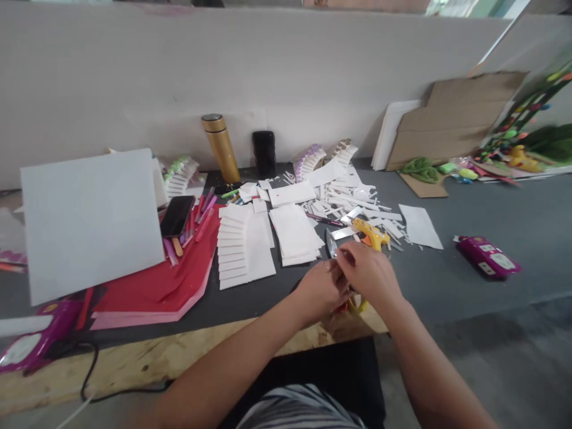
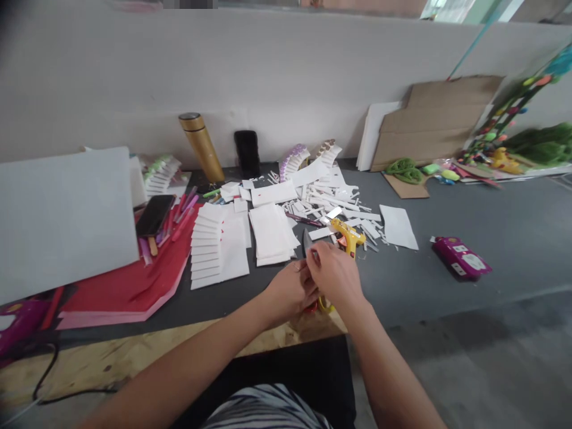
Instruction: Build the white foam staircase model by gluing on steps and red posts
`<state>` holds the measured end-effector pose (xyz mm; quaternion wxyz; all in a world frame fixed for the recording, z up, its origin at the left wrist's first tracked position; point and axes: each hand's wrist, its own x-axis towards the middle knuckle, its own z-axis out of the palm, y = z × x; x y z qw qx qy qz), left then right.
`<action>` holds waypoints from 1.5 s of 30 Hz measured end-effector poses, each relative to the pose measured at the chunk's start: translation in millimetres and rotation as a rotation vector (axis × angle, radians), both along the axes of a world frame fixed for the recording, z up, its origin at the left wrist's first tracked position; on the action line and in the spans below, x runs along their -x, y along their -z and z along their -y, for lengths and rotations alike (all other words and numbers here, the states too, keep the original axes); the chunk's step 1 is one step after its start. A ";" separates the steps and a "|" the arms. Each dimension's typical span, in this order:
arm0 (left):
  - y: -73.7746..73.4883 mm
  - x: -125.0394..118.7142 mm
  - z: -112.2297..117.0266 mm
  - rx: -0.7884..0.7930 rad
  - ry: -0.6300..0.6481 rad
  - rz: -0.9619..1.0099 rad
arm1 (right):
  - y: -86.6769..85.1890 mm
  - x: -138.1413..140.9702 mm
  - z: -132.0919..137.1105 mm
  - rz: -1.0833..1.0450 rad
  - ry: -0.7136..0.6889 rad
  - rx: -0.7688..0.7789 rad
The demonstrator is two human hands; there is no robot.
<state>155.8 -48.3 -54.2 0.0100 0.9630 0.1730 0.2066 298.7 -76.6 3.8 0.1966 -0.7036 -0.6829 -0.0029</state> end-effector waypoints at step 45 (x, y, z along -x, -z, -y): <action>-33.3 99.7 -70.0 0.707 -0.508 0.757 | 23.2 37.3 -105.0 -0.613 -0.471 -0.066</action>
